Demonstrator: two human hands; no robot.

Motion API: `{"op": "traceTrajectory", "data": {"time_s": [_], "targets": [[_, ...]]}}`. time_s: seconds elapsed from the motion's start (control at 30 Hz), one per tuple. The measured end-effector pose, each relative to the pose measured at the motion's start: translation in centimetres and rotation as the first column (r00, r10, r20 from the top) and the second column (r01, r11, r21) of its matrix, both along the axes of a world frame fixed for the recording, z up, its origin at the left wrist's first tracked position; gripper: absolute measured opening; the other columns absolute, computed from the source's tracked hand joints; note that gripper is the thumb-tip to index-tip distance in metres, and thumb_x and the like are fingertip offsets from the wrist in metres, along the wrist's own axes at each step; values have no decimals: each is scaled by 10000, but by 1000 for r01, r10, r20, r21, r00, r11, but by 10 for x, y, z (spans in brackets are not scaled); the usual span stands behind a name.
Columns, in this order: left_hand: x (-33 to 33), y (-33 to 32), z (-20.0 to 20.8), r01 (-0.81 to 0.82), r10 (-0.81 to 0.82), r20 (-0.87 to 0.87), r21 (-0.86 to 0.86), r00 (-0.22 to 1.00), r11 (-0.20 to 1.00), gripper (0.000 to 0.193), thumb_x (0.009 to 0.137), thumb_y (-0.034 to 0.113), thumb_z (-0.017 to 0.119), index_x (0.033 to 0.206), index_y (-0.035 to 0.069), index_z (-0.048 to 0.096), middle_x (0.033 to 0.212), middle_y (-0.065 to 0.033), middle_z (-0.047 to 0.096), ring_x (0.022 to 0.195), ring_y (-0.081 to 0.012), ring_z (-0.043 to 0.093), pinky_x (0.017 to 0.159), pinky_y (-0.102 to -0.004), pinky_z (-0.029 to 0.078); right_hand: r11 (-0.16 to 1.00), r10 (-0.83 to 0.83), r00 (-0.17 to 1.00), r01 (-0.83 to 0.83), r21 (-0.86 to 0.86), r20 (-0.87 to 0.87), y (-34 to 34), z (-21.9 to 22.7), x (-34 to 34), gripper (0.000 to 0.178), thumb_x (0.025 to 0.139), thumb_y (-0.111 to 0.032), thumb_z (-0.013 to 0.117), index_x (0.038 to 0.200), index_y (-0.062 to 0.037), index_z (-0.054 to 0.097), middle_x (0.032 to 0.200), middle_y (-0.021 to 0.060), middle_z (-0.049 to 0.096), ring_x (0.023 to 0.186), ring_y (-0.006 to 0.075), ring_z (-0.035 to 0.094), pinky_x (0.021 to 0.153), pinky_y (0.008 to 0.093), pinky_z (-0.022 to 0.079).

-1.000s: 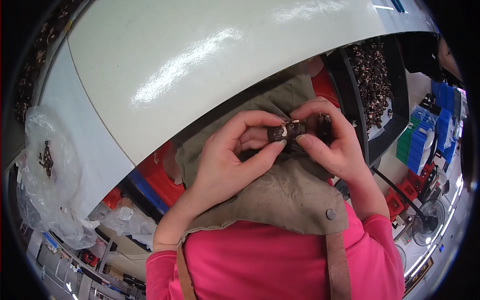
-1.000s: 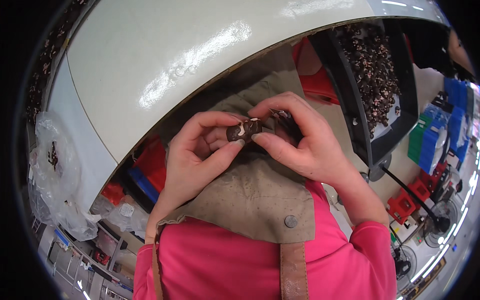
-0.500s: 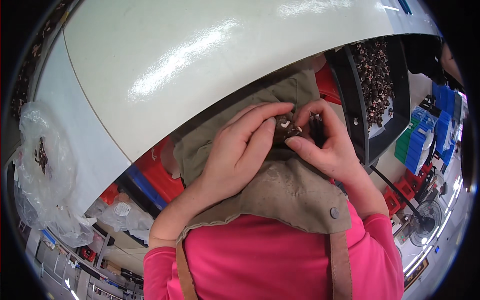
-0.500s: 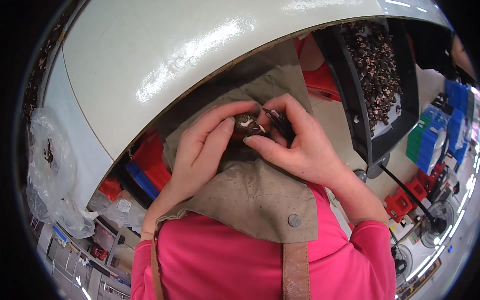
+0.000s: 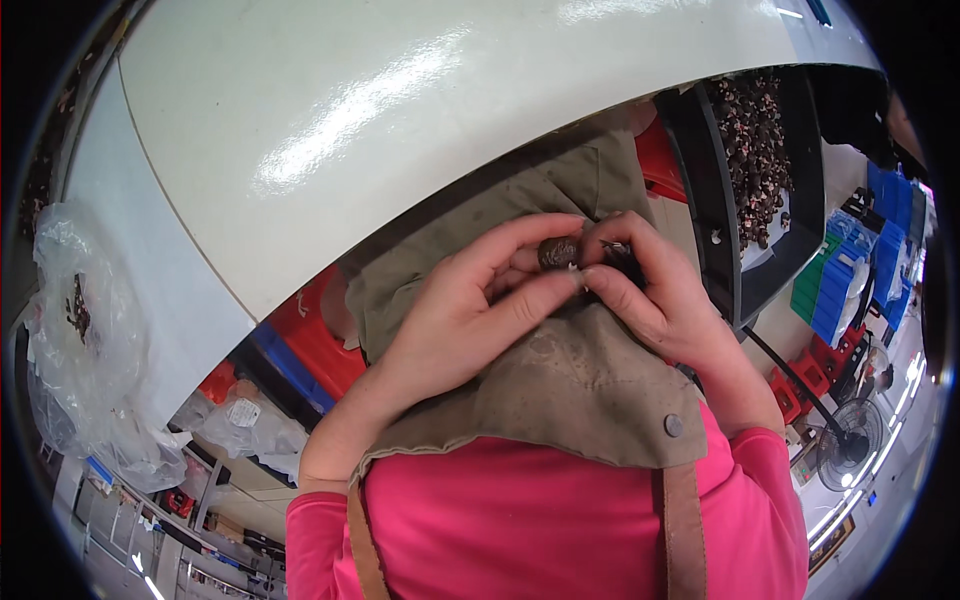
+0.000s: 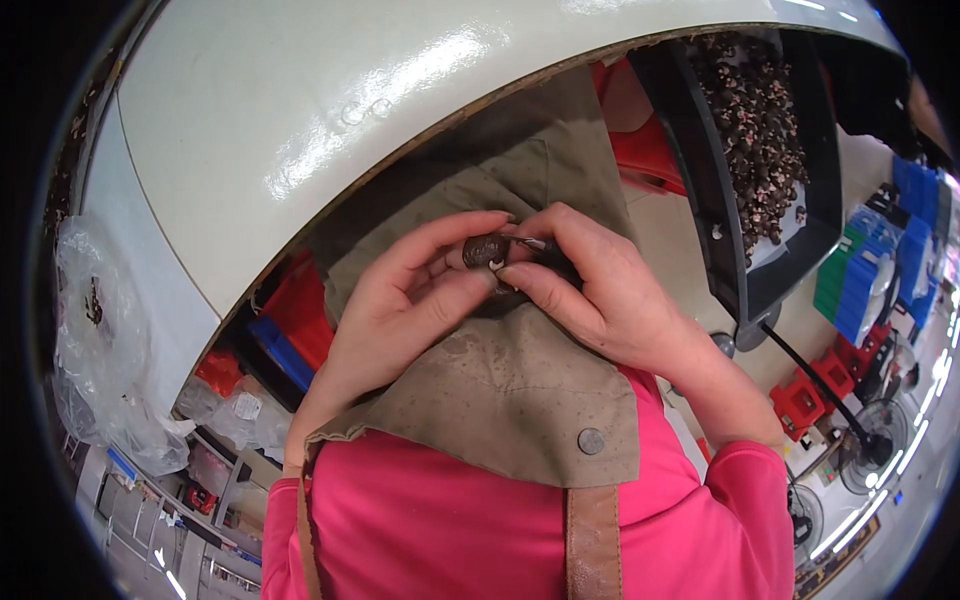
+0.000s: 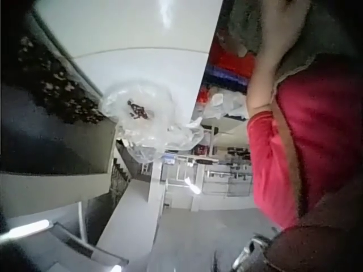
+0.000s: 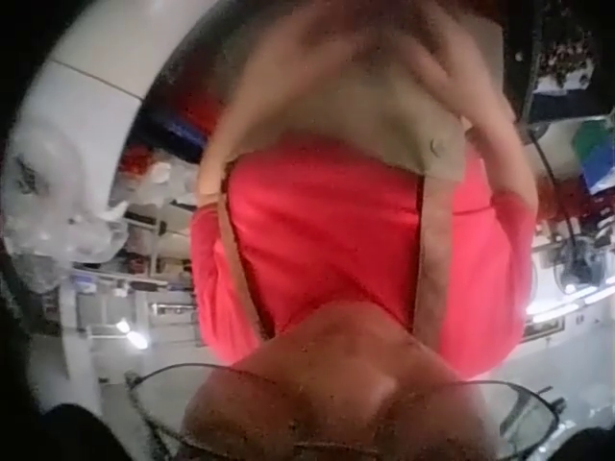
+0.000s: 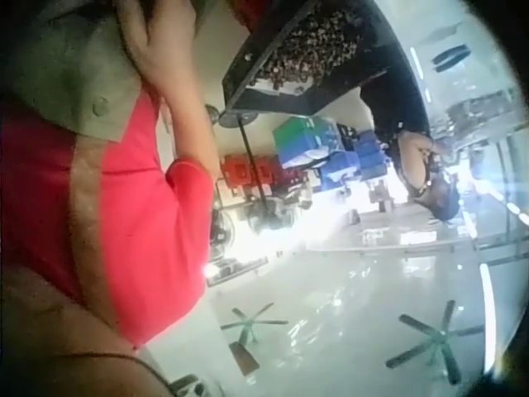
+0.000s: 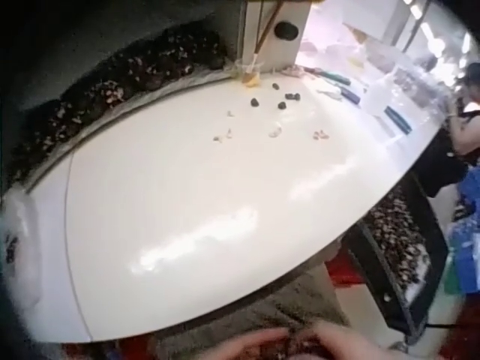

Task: Assembling small toy components at a factory workbench.

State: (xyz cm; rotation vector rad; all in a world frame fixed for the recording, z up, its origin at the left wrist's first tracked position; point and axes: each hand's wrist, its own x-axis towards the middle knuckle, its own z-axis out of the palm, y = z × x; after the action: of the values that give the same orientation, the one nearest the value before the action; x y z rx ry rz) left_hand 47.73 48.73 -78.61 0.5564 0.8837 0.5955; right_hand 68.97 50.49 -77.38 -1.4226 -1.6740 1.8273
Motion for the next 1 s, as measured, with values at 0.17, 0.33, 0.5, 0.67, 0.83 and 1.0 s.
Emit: {"op": "traceTrajectory", "data": {"time_s": [0.17, 0.33, 0.5, 0.67, 0.83, 1.0], "targets": [[5, -7, -14, 6, -6, 2, 98, 1000, 995, 634, 836, -113, 643, 1416, 17, 424, 1271, -86, 544, 1139, -145, 554, 957, -264, 457, 998, 36, 999, -37, 59, 31, -2, -10, 3, 204, 918, -162, 617, 1027, -3, 550, 945, 142, 614, 852, 297, 622, 738, 355, 487], [9, -8, -17, 7, -7, 2, 43, 1000, 999, 601, 836, -91, 661, 1388, 14, 447, 1258, -82, 553, 1126, -134, 557, 953, -262, 458, 989, 62, 994, -73, 125, 90, -4, -16, 17, 164, 947, -160, 548, 1018, -12, 547, 907, 122, 585, 824, 278, 596, 742, 347, 473], [12, -8, -24, 37, -37, -4, -25, 999, 999, 560, 832, -79, 674, 1350, 5, 478, 1229, -75, 581, 1092, -121, 574, 945, -260, 463, 949, 208, 960, -244, 198, 186, 3, -19, 23, 125, 925, -128, 551, 988, -20, 543, 869, 129, 570, 792, 314, 589, 711, 364, 471], [13, -7, -29, 75, -75, -28, 4, 997, 997, 562, 838, -70, 674, 1358, 2, 472, 1213, -75, 597, 1075, -111, 580, 942, -260, 469, 909, 263, 933, -325, 262, 248, 3, -26, 21, 206, 894, -234, 640, 922, -48, 557, 822, 127, 592, 759, 344, 604, 628, 426, 477], [13, -7, -33, 73, -73, -1, -26, 997, 997, 568, 850, -66, 662, 1376, 0, 459, 1203, -73, 599, 1067, -109, 582, 934, -257, 472, 901, 276, 925, -344, 263, 263, 4, -32, 20, 230, 901, -266, 631, 913, -49, 554, 815, 126, 586, 748, 348, 601, 618, 433, 473], [9, -9, -35, 72, -71, 10, -25, 997, 997, 567, 861, -63, 651, 1387, 0, 449, 1194, -70, 598, 1057, -108, 583, 927, -253, 474, 896, 317, 901, -387, 219, 295, 3, -33, 17, 183, 895, -194, 616, 937, -36, 534, 819, 140, 559, 769, 359, 582, 649, 424, 463]]}}
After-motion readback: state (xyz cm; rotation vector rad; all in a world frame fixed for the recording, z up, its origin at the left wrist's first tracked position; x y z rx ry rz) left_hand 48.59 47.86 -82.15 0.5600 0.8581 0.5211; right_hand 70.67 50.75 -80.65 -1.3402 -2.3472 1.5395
